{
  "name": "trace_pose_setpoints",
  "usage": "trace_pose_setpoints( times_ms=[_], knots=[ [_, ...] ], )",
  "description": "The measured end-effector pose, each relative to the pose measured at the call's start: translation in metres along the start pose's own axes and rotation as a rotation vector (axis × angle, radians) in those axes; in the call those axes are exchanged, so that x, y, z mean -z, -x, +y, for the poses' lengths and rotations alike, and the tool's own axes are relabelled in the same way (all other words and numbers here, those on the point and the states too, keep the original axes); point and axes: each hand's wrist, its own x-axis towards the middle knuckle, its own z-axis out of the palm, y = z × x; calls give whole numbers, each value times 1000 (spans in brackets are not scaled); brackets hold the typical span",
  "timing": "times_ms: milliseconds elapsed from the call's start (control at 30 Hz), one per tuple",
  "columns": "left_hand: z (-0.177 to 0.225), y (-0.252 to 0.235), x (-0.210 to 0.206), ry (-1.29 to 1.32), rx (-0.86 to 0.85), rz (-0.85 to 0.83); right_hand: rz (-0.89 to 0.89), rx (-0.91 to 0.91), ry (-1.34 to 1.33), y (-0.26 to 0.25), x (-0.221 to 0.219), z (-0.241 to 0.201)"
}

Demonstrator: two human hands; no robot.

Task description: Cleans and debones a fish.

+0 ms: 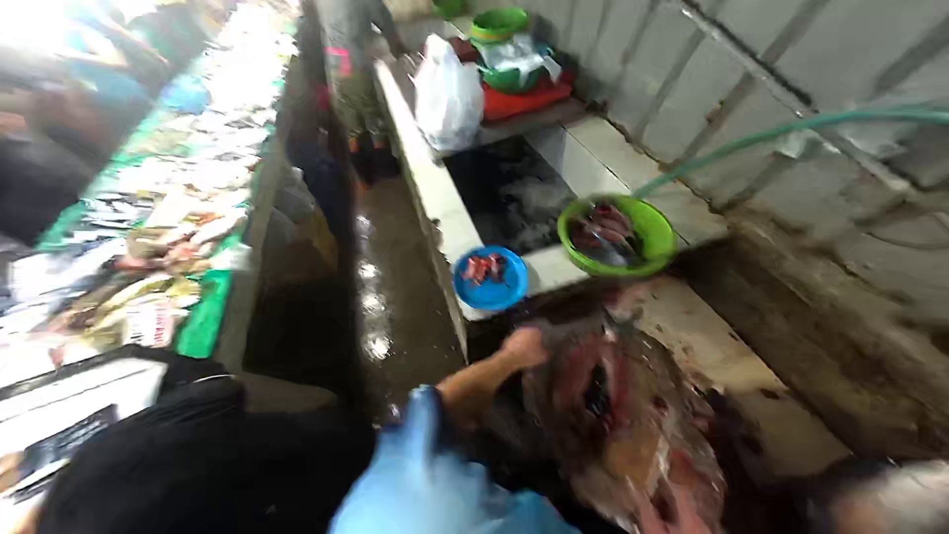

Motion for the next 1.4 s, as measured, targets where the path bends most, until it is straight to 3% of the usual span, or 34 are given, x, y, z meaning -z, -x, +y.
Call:
trace_pose_setpoints(
  times_ms=[33,67,133,233,300,367,467,567,667,767,1133,1267,1400],
  knots=[
    [-21,5,-18,-39,6,-46,108,88,-25,-5,-4,0],
    [-75,-24,-60,2,-303,113,186,134,-38,-15,-2,-11],
    [-105,-60,-122,283,-311,-155,170,185,-61,-37,21,-42],
    [-91,-52,-161,667,-210,-428,132,431,11,-82,57,-90],
    [-74,-42,-175,841,-163,-474,142,620,85,-101,83,-125],
    [-58,-41,-189,997,-110,-470,133,674,85,-111,101,-147],
    [-31,-45,-210,1178,18,-281,-47,462,-98,-114,99,-127],
    [-16,-55,-228,1108,18,-39,-320,45,-415,-98,65,-54],
    [-15,-55,-235,1030,-66,20,-485,-255,-537,-67,31,-3],
    [-19,-64,-241,1026,-148,70,-597,-413,-503,-51,16,11],
    [-22,-65,-244,1113,-221,96,-726,-507,-379,-62,1,16],
    [-25,-67,-241,1047,-253,93,-863,-229,11,-70,3,19],
    [-21,-70,-232,1174,-176,41,-815,-15,249,-52,0,34]
  ],
)
